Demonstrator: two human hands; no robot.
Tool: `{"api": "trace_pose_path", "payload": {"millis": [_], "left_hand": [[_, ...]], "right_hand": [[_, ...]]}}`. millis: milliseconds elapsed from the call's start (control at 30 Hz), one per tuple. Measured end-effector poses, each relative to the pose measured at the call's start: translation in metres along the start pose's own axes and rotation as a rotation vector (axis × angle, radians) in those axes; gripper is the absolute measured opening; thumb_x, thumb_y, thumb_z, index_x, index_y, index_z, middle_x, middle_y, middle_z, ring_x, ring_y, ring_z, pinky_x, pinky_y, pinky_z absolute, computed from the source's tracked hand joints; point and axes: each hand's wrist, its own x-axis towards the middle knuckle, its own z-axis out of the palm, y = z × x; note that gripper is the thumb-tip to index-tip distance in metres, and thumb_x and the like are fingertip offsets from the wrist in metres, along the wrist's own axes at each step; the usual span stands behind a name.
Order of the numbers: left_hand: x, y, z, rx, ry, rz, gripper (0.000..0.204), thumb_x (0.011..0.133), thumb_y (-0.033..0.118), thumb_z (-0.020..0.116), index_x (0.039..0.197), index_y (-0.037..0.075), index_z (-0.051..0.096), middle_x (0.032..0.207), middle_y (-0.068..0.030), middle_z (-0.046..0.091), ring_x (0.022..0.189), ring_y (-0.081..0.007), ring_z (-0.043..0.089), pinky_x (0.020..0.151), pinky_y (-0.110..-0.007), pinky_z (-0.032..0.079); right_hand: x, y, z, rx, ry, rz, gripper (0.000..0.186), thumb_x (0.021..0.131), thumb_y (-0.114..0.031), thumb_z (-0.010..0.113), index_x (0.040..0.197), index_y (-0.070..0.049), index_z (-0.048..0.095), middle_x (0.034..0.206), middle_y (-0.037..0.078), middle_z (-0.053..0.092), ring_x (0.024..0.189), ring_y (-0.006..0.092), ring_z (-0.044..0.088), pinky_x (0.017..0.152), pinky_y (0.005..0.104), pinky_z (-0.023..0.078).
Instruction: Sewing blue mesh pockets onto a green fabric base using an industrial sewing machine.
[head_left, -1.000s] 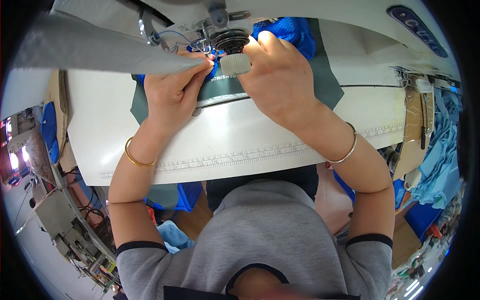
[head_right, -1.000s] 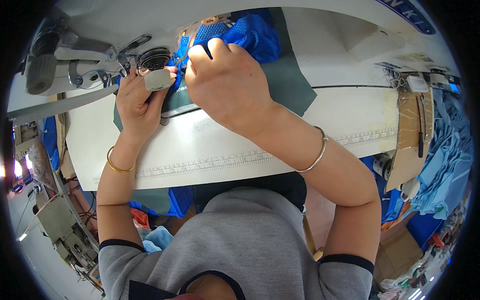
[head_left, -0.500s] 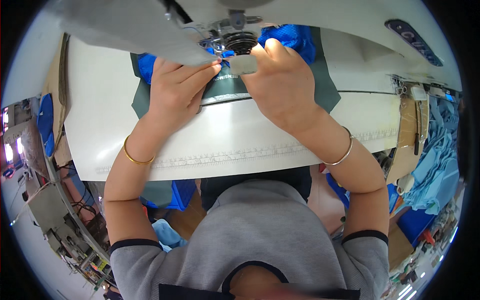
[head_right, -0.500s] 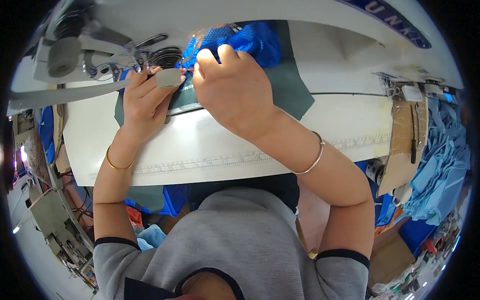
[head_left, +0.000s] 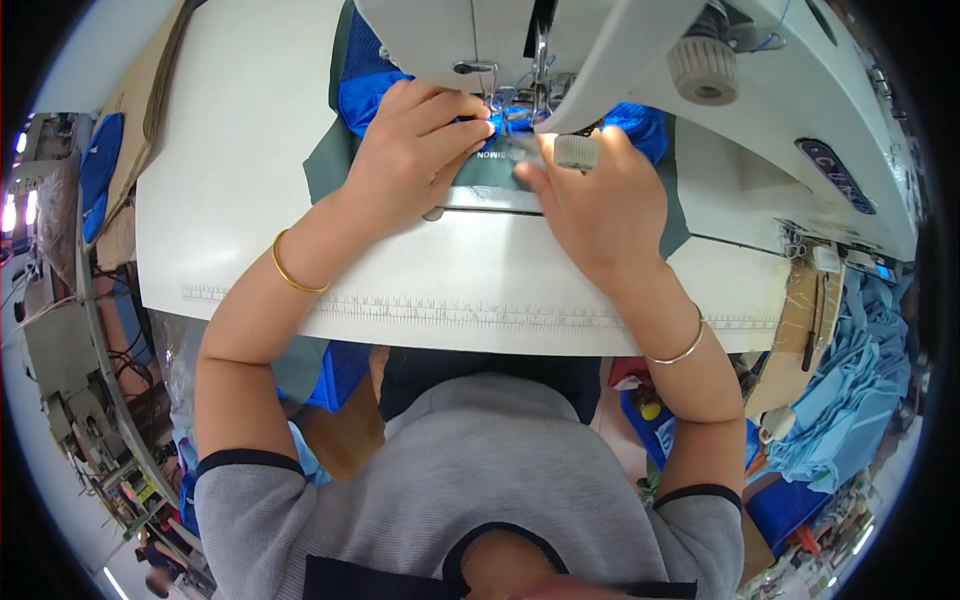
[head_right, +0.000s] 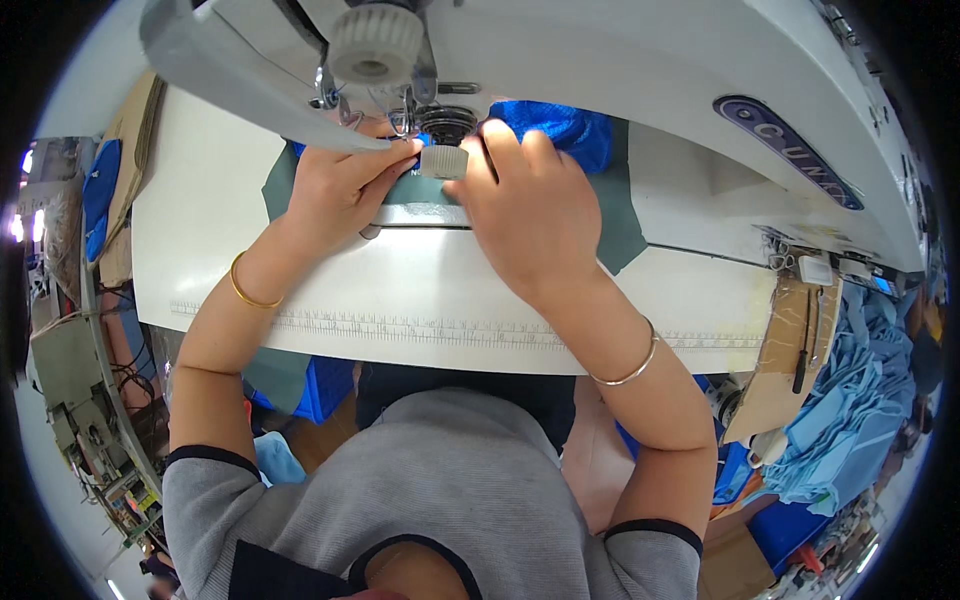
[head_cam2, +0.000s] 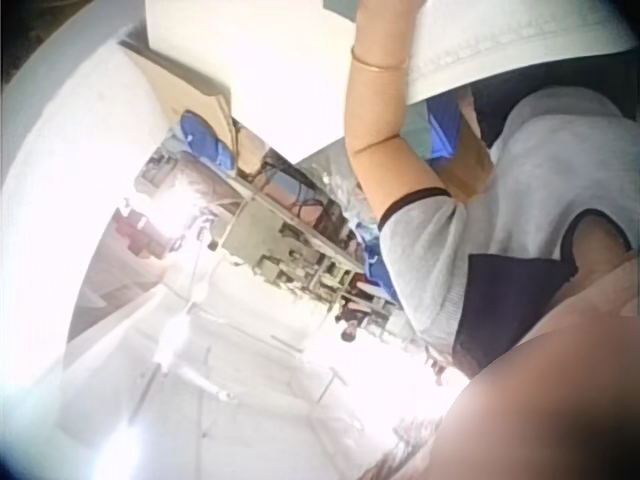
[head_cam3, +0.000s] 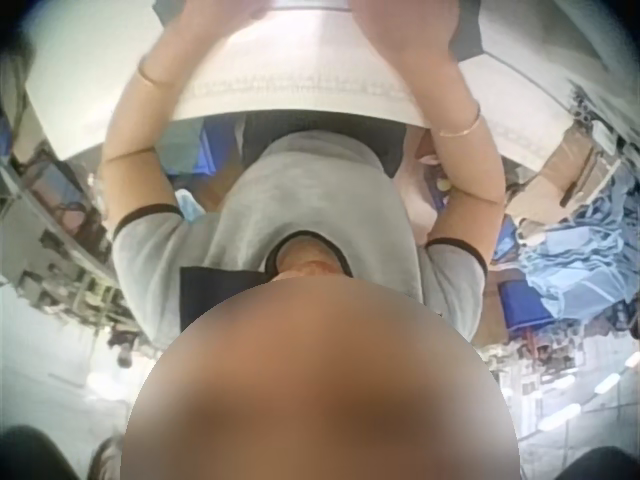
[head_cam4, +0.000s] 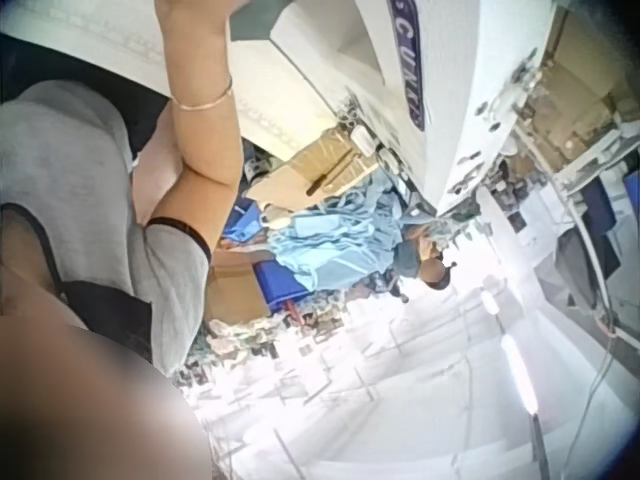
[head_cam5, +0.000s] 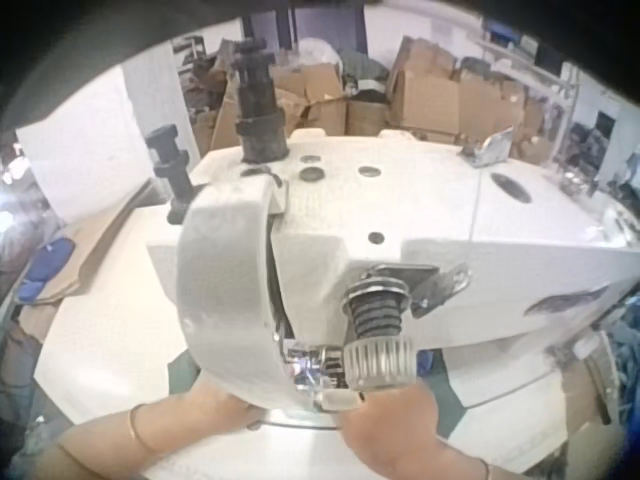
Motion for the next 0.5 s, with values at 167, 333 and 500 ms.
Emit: {"api": "trace_pose_path", "payload": {"millis": [167, 333, 500], "left_hand": [[-0.001, 0.000, 0.000, -0.021, 0.000, -0.015, 0.026, 0.070, -0.003, 0.079, 0.095, 0.003, 0.072, 0.100, -0.0068, 0.071, 0.101, -0.0268, 0.065, 0.082, -0.039, 0.049], [0.006, 0.000, -0.007, 0.034, -0.030, 0.008, 0.026, 0.069, -0.002, 0.079, 0.094, 0.003, 0.072, 0.098, -0.0064, 0.071, 0.097, -0.0261, 0.066, 0.079, -0.036, 0.051], [0.007, 0.000, -0.040, 0.224, 0.097, 0.211, 0.026, 0.067, 0.001, 0.080, 0.092, 0.004, 0.075, 0.091, -0.0063, 0.070, 0.083, -0.0243, 0.065, 0.066, -0.031, 0.053]], "right_hand": [[-0.004, -0.001, -0.008, 0.157, -0.096, -0.058, 0.031, 0.077, -0.034, 0.082, 0.095, -0.010, 0.072, 0.115, 0.002, 0.063, 0.088, 0.0193, 0.061, 0.069, 0.0312, 0.053], [-0.003, -0.002, 0.001, 0.143, -0.069, -0.067, 0.030, 0.080, -0.035, 0.081, 0.088, -0.009, 0.068, 0.100, 0.002, 0.059, 0.081, 0.0196, 0.057, 0.066, 0.0320, 0.051], [-0.004, -0.001, 0.008, 0.071, 0.060, -0.063, 0.021, 0.086, -0.030, 0.078, 0.084, -0.012, 0.067, 0.085, -0.001, 0.055, 0.076, 0.0173, 0.053, 0.062, 0.0295, 0.046]]}}
